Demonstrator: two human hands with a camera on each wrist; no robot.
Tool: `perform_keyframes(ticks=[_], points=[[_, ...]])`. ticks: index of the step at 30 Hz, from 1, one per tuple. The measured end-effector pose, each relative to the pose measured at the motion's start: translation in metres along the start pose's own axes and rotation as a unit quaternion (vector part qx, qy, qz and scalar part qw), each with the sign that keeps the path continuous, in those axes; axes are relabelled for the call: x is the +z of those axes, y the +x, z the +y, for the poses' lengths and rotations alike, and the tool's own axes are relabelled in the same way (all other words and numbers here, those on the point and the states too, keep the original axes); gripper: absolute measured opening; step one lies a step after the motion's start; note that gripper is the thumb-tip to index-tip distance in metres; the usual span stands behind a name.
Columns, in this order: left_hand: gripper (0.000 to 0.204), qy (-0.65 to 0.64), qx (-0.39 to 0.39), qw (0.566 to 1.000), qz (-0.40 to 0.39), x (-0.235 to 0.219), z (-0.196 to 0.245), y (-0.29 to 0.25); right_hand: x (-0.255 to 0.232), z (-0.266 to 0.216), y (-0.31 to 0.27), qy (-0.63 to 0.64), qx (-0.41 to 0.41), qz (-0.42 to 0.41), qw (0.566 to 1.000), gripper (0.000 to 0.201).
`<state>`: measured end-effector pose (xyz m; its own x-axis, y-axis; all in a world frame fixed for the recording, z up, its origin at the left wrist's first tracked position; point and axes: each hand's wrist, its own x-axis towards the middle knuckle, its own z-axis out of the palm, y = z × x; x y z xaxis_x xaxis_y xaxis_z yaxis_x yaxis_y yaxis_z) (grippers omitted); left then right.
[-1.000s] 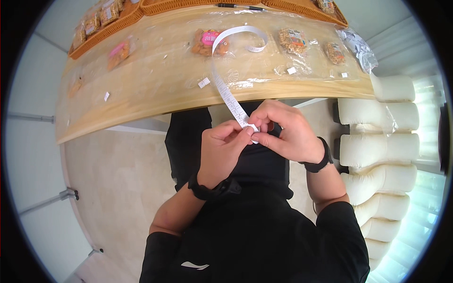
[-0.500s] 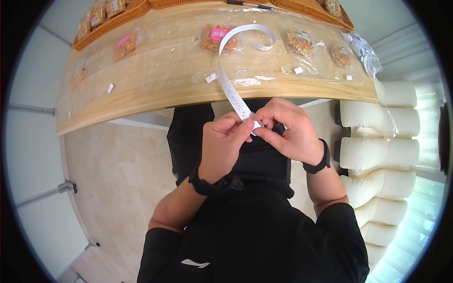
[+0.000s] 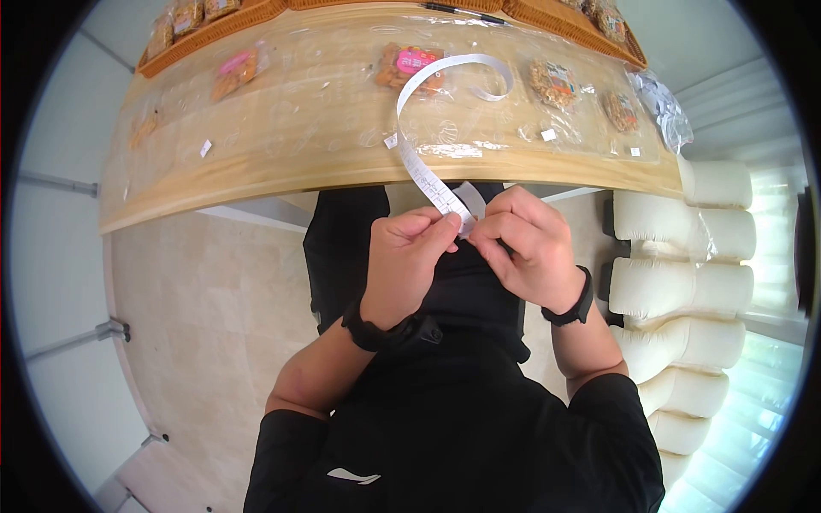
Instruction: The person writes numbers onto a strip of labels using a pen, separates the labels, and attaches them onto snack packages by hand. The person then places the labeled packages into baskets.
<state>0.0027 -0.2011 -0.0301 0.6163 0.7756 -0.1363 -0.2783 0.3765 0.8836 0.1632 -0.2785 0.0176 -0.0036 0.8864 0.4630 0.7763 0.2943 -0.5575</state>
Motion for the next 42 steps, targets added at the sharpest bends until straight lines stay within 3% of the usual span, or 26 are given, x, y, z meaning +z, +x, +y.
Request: perform_keyframes(ticks=[5,8,10,12,17,19,23,33,35,42], points=[[0.014,0.068,0.048,0.995,0.054,-0.013,0.011,-0.003,-0.016,-0.008,0.019,0.134,0.07,-0.001,0.988,0.016],[0.014,0.068,0.08,0.991,0.077,-0.026,0.014,-0.005,-0.015,0.003,0.041,0.196,0.172,-0.015,0.965,0.013],[0.013,0.081,0.09,0.988,0.095,-0.033,0.018,-0.005,-0.01,0.008,0.062,0.2,0.199,-0.032,0.959,0.011],[0.013,0.073,0.095,0.988,0.099,-0.038,0.017,-0.005,-0.002,0.016,0.084,0.255,0.281,-0.101,0.92,0.011],[0.013,0.105,0.104,0.984,0.101,-0.045,0.019,-0.006,0.017,0.025,0.124,0.181,0.297,-0.218,0.912,0.015],[0.014,0.136,0.162,0.971,0.108,-0.047,0.016,-0.004,0.024,0.03,0.127,0.181,0.302,-0.222,0.909,0.015],[0.014,0.123,0.158,0.974,0.106,-0.049,0.017,-0.004,0.031,0.032,0.133,0.149,0.317,-0.232,0.907,0.016],[0.019,0.116,0.146,0.978,0.088,-0.053,0.018,-0.004,0.047,0.04,0.128,0.124,0.316,-0.198,0.92,0.019],[0.02,0.12,0.149,0.978,0.088,-0.053,0.018,-0.004,0.048,0.035,0.129,0.052,0.302,-0.188,0.933,0.018],[0.013,0.122,0.154,0.978,0.073,-0.052,0.018,-0.002,0.05,0.037,0.124,0.021,0.267,-0.159,0.95,0.02]])
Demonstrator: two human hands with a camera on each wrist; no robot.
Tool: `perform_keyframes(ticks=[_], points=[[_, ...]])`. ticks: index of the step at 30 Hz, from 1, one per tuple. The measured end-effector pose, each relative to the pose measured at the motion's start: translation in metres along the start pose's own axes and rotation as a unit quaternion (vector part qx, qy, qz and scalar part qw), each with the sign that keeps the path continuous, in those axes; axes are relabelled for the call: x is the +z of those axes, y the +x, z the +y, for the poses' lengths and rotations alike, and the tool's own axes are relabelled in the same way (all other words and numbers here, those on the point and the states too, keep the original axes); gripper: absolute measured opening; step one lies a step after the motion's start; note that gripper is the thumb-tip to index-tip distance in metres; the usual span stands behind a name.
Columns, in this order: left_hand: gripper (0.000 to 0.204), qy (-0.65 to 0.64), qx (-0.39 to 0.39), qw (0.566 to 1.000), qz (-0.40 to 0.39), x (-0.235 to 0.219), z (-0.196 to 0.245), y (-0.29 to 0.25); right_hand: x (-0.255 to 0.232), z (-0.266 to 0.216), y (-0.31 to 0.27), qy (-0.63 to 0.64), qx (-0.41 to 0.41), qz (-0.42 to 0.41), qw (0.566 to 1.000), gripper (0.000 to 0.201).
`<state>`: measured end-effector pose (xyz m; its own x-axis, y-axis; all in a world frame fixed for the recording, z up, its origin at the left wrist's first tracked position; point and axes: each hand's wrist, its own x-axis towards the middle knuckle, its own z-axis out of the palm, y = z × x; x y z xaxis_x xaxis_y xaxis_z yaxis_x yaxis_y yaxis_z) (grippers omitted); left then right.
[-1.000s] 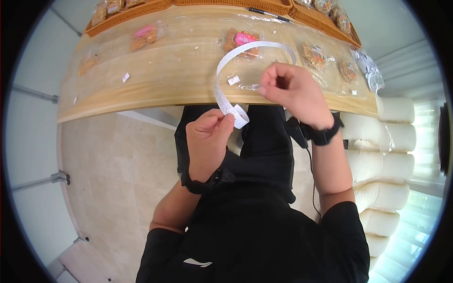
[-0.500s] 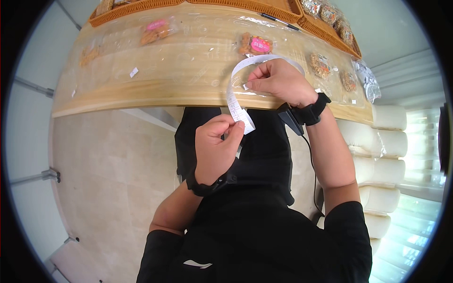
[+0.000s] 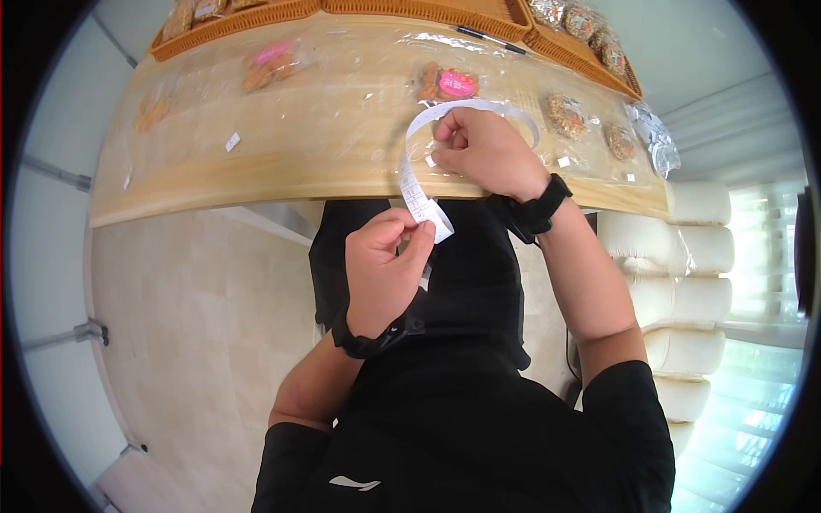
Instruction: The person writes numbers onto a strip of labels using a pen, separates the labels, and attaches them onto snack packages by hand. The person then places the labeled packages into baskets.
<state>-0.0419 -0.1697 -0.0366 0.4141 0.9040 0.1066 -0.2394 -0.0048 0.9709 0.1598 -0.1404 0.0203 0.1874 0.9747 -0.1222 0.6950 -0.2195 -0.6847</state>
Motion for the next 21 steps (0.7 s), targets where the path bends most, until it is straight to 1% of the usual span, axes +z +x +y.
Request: perform_keyframes(ticks=[2,3,4,5,6,7,8,9,10,11,12,13,14,15,17,18,20,21], points=[[0.01,-0.01,0.004,1.0,-0.009,0.003,0.002,0.0,-0.001,0.001,-0.001,0.032,0.005,-0.004,0.999,0.025],[0.007,-0.054,-0.012,0.998,-0.017,0.006,0.005,0.001,-0.003,0.001,-0.003,0.032,0.004,0.003,0.999,0.025],[0.006,-0.098,-0.028,0.995,-0.025,0.009,0.008,0.001,-0.004,0.0,-0.007,0.068,-0.003,0.013,0.998,0.023],[0.006,-0.098,-0.025,0.994,-0.029,0.009,0.01,0.001,-0.005,-0.001,-0.011,0.103,-0.01,0.022,0.994,0.022],[0.007,-0.095,-0.045,0.993,-0.053,0.009,0.012,0.001,-0.006,-0.002,-0.014,0.102,-0.01,0.028,0.994,0.022],[0.01,-0.092,-0.065,0.991,-0.077,0.01,0.014,0.002,-0.008,-0.005,-0.017,0.166,-0.008,0.045,0.985,0.019],[0.01,-0.091,-0.063,0.991,-0.081,0.014,0.016,0.003,-0.011,-0.007,-0.021,0.229,-0.007,0.061,0.972,0.016],[0.011,-0.094,-0.032,0.991,-0.091,0.019,0.018,0.004,-0.014,-0.01,-0.025,0.229,-0.008,0.067,0.971,0.016],[0.012,-0.096,-0.001,0.99,-0.102,0.023,0.02,0.005,-0.019,-0.014,-0.029,0.34,-0.027,0.05,0.939,0.011],[0.012,-0.094,0.002,0.99,-0.107,0.026,0.02,0.007,-0.022,-0.017,-0.033,0.447,-0.047,0.033,0.893,0.006],[0.013,-0.114,-0.019,0.988,-0.104,0.03,0.017,0.008,-0.025,-0.02,-0.036,0.448,-0.051,0.039,0.892,0.006],[0.015,-0.134,-0.041,0.985,-0.101,0.033,0.015,0.01,-0.027,-0.023,-0.039,0.478,-0.055,0.052,0.875,0.006],[0.015,-0.132,-0.038,0.985,-0.107,0.036,0.013,0.011,-0.029,-0.025,-0.041,0.509,-0.06,0.065,0.856,0.006],[0.014,-0.143,-0.058,0.98,-0.122,0.039,0.012,0.013,-0.031,-0.026,-0.042,0.509,-0.065,0.071,0.855,0.006],[0.018,-0.158,-0.109,0.969,-0.153,0.041,0.003,0.013,-0.036,-0.028,-0.044,0.542,-0.081,0.082,0.833,0.005],[0.018,-0.155,-0.106,0.969,-0.159,0.044,0.007,0.011,-0.037,-0.029,-0.045,0.542,-0.086,0.088,0.831,0.005],[0.028,-0.175,-0.133,0.959,-0.179,0.054,0.014,0.006,-0.041,-0.031,-0.045,0.572,-0.099,0.105,0.808,0.004],[0.042,-0.195,-0.118,0.957,-0.182,0.058,0.014,0.005,-0.043,-0.032,-0.045,0.573,-0.104,0.111,0.806,0.004]])
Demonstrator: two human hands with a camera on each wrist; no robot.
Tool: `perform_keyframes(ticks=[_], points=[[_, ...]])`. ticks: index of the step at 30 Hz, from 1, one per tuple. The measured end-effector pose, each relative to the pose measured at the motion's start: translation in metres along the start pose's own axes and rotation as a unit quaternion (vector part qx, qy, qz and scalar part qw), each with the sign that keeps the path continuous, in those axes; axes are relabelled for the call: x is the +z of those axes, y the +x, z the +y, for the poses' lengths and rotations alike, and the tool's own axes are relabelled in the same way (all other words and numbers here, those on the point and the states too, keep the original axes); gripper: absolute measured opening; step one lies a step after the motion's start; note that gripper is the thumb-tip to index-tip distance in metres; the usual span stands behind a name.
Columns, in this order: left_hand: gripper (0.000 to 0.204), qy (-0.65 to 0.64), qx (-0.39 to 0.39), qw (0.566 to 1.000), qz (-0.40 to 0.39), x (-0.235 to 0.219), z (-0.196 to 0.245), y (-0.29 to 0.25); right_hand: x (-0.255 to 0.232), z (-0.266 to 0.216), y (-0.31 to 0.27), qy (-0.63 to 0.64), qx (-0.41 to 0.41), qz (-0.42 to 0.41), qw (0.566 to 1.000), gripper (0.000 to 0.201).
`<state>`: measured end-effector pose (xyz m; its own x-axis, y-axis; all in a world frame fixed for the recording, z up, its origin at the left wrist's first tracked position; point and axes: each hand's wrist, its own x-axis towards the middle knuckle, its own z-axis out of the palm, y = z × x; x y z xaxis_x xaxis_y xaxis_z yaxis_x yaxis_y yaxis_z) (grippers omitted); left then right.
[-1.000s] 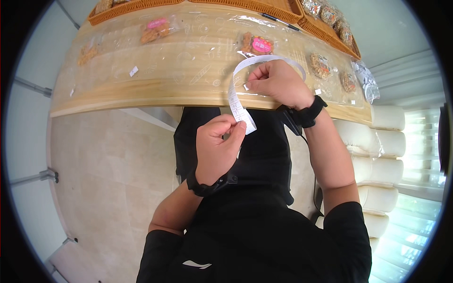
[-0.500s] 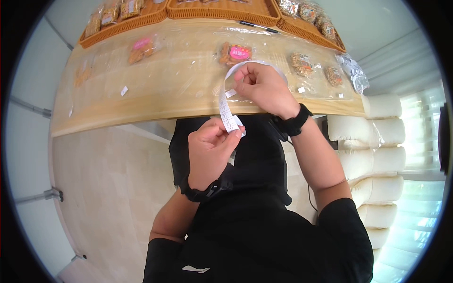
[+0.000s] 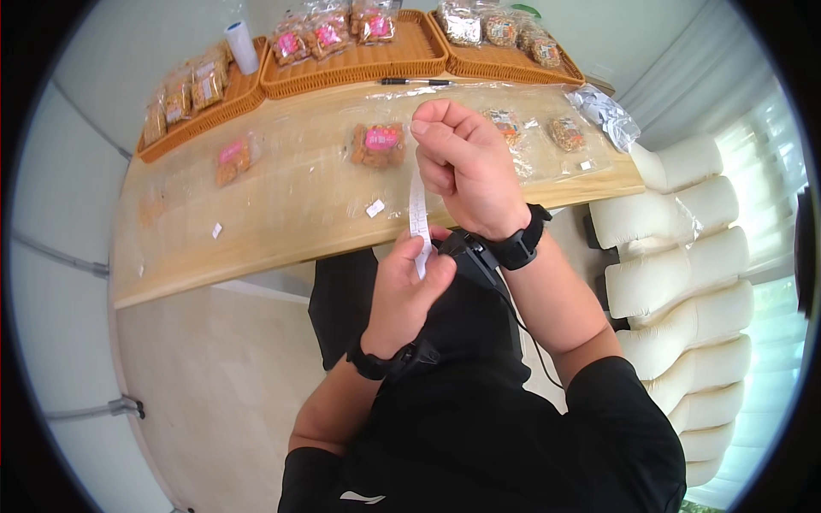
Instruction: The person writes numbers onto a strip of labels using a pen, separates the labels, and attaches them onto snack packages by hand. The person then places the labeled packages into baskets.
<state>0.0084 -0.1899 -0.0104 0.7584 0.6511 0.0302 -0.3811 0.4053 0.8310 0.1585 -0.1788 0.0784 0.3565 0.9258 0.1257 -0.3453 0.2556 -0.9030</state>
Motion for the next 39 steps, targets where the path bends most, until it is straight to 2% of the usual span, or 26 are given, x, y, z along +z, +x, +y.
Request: perform_keyframes(ticks=[3,5,7,8,12,17,20,24,26,27,29,30,32,33,35,39], points=[[0.049,0.032,0.035,0.998,-0.04,0.011,0.0,0.005,0.003,-0.004,0.001,0.036,-0.008,0.017,0.999,0.004],[0.051,0.055,0.04,0.997,-0.022,0.016,0.0,0.005,0.005,-0.006,0.001,0.041,-0.015,0.033,0.999,0.005],[0.045,0.201,0.032,0.979,0.007,0.019,0.005,0.004,0.006,-0.006,0.002,0.04,-0.021,0.044,0.998,0.005],[0.025,0.25,0.074,0.965,0.019,0.023,0.008,0.003,0.007,-0.006,0.002,0.037,-0.022,0.054,0.998,0.006],[0.021,0.25,0.073,0.965,0.036,0.023,0.002,0.001,0.009,-0.005,0.003,0.028,-0.046,0.075,0.996,0.007],[0.017,0.249,0.086,0.962,0.07,0.027,0.001,-0.003,0.01,0.0,0.005,-0.056,-0.129,0.11,0.984,0.013],[0.016,0.235,0.098,0.965,0.068,0.023,-0.002,-0.002,0.009,0.006,0.005,-0.119,-0.172,0.106,0.972,0.012],[0.018,0.204,0.088,0.973,0.068,0.024,-0.001,-0.003,0.012,0.008,0.002,-0.141,-0.197,0.1,0.965,0.01],[0.023,0.179,0.088,0.977,0.069,0.024,0.0,-0.003,0.012,0.007,0.0,-0.236,-0.24,0.108,0.935,0.009],[0.023,0.18,0.087,0.977,0.069,0.023,-0.001,-0.003,0.012,0.008,0.0,-0.235,-0.24,0.109,0.936,0.009],[0.027,0.179,0.095,0.977,0.067,0.021,-0.001,-0.002,0.011,0.009,0.0,-0.328,-0.305,0.1,0.888,0.01],[0.027,0.179,0.095,0.977,0.067,0.021,-0.001,-0.002,0.011,0.009,0.0,-0.328,-0.305,0.101,0.888,0.01],[0.027,0.167,0.081,0.98,0.077,0.022,0.0,-0.002,0.01,0.008,-0.001,-0.395,-0.36,0.083,0.841,0.011],[0.027,0.168,0.08,0.98,0.077,0.022,0.001,-0.002,0.01,0.007,0.0,-0.394,-0.36,0.084,0.841,0.011],[0.028,0.167,0.055,0.981,0.08,0.02,0.001,-0.002,0.009,0.007,0.0,-0.439,-0.417,0.063,0.794,0.012],[0.03,0.182,0.096,0.977,0.052,0.014,-0.009,0.001,0.012,0.007,-0.006,-0.421,-0.394,0.056,0.815,0.01]])
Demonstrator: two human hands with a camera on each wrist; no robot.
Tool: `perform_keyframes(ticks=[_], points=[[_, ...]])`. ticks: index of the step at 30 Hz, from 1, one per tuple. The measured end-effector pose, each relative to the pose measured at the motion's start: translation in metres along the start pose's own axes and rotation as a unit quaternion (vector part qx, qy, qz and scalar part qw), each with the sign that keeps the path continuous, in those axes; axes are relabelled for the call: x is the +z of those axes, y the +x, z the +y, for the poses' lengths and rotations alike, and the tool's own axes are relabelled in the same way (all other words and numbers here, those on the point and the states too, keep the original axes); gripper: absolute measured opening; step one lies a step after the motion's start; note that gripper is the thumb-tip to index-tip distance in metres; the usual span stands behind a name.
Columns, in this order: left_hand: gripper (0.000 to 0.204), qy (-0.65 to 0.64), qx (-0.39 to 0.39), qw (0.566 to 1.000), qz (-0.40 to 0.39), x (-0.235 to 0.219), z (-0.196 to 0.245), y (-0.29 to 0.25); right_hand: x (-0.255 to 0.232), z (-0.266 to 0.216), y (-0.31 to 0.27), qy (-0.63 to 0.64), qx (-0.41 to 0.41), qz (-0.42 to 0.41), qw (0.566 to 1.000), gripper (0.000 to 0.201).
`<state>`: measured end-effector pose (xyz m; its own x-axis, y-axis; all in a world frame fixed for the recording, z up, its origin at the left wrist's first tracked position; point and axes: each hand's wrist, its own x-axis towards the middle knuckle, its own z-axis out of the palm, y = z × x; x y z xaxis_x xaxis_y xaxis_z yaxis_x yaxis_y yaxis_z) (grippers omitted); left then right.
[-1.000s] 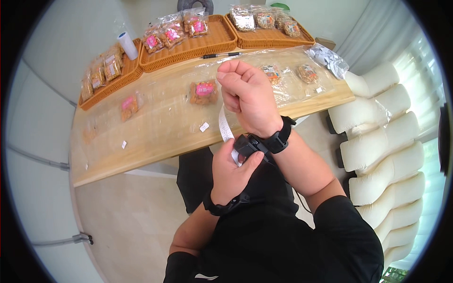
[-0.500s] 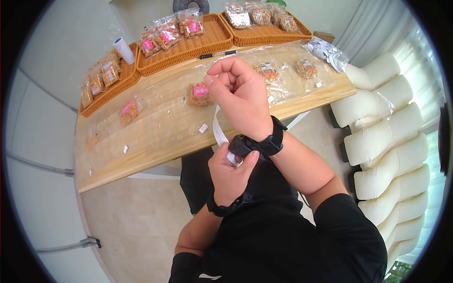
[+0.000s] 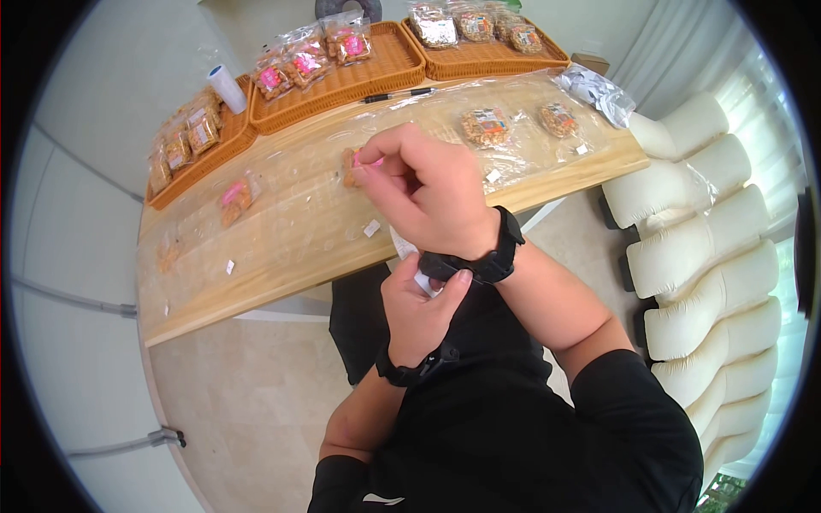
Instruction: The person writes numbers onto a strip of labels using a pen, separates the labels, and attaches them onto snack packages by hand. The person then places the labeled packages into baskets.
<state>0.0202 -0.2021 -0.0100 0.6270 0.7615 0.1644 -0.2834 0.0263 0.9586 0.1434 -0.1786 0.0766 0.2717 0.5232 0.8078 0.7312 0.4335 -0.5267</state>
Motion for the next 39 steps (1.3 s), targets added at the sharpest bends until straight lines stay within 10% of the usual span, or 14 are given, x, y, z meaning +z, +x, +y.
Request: perform_keyframes(ticks=[9,15,19,29,39], points=[[0.028,-0.138,0.035,0.99,-0.016,-0.025,0.005,0.002,-0.028,0.006,-0.002,0.202,0.211,0.007,0.957,0.01],[0.023,-0.071,-0.011,0.997,0.009,-0.035,0.012,-0.006,-0.05,0.002,-0.017,0.062,0.299,-0.33,0.893,0.009],[0.013,-0.01,-0.007,1.0,0.003,-0.033,0.01,-0.008,-0.044,0.006,-0.04,0.132,0.254,-0.394,0.873,0.011],[0.02,-0.081,-0.017,0.997,-0.004,-0.03,0.01,-0.009,-0.038,0.001,-0.061,0.251,0.359,-0.286,0.852,0.007],[0.015,-0.08,-0.044,0.996,0.021,-0.047,0.012,-0.006,-0.039,0.007,-0.057,0.131,0.267,-0.323,0.898,0.007]])
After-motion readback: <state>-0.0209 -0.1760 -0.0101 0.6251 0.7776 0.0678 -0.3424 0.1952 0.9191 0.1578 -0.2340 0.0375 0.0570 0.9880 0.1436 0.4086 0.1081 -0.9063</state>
